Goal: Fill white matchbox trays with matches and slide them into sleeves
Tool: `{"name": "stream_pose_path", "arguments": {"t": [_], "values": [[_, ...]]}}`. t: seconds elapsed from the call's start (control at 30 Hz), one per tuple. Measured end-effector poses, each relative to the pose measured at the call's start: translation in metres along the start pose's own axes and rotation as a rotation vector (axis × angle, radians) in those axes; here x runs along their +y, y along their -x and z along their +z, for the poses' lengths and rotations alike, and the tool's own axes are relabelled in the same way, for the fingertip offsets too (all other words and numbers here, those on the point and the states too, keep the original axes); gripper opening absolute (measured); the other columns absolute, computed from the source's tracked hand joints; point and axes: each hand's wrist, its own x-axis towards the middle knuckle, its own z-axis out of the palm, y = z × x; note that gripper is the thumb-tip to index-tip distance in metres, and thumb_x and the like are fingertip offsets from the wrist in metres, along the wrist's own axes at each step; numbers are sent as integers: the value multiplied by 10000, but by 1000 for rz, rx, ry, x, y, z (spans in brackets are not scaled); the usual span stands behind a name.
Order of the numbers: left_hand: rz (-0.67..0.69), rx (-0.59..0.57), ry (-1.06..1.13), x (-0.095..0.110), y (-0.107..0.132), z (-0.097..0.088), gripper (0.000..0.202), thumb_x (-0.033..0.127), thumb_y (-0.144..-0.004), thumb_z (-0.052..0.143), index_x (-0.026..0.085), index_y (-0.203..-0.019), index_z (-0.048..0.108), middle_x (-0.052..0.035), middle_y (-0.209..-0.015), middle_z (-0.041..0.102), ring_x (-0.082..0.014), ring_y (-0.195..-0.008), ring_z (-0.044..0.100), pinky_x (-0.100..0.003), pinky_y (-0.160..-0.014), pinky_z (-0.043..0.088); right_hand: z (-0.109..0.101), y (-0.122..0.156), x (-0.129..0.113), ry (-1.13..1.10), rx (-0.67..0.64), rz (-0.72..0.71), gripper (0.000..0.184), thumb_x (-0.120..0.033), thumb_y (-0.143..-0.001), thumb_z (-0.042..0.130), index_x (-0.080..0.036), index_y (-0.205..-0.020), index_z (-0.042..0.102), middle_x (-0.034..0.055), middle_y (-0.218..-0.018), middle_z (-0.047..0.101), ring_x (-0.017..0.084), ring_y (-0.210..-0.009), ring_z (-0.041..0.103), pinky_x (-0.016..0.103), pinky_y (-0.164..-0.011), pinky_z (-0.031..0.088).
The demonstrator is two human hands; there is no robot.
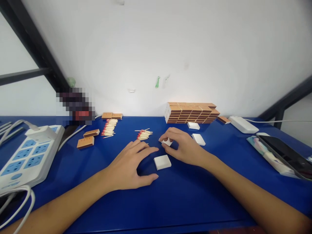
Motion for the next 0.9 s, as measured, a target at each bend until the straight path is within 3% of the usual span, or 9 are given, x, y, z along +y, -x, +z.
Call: {"name": "stream_pose_path", "arguments": {"t": [0.1,0.3,0.37,0.53,0.67,0.9], "values": [[73,-50,35,8,2,3,521,505,-892,745,301,-1362,651,-93,-1287,633,-283,-1126,609,-468,-1038,483,2,1,16,182,2,3,138,-251,-958,648,-213,-1081,699,81,-1030,654,222,-947,613,354,-814,507],[85,8,37,3,3,9,138,356,-926,723,219,-921,730,-91,-1237,660,-257,-1093,617,-442,-1007,502,2,-3,26,395,34,87,119,-184,-958,578,-187,-964,697,104,-991,642,254,-966,605,366,-815,487],[89,2,38,-5,1,4,131,310,-927,705,212,-840,711,-74,-1159,689,-235,-1030,636,-418,-978,507,3,-10,19,303,40,73,110,-181,-955,594,-190,-963,703,85,-972,648,222,-915,608,333,-785,475],[31,-50,68,-29,-9,-26,160,325,-860,768,216,-772,690,-33,-957,713,-204,-923,655,-333,-849,508,18,-37,2,-41,-115,55,50,-221,-896,740,-201,-938,721,0,-853,640,124,-724,546,257,-690,409],[-107,-76,68,-42,-14,-42,220,397,-771,828,213,-791,709,-11,-829,696,-173,-746,621,-293,-691,467,36,-52,4,16,-119,51,70,-209,-884,753,-190,-934,709,-4,-840,627,121,-722,513,253,-665,349],[-201,-134,86,-45,-12,-40,376,505,-691,846,218,-862,674,14,-761,663,-156,-654,583,-272,-588,413,45,-45,9,61,-106,24,59,-194,-950,671,-184,-891,670,11,-878,597,123,-738,518,251,-662,343]]}}
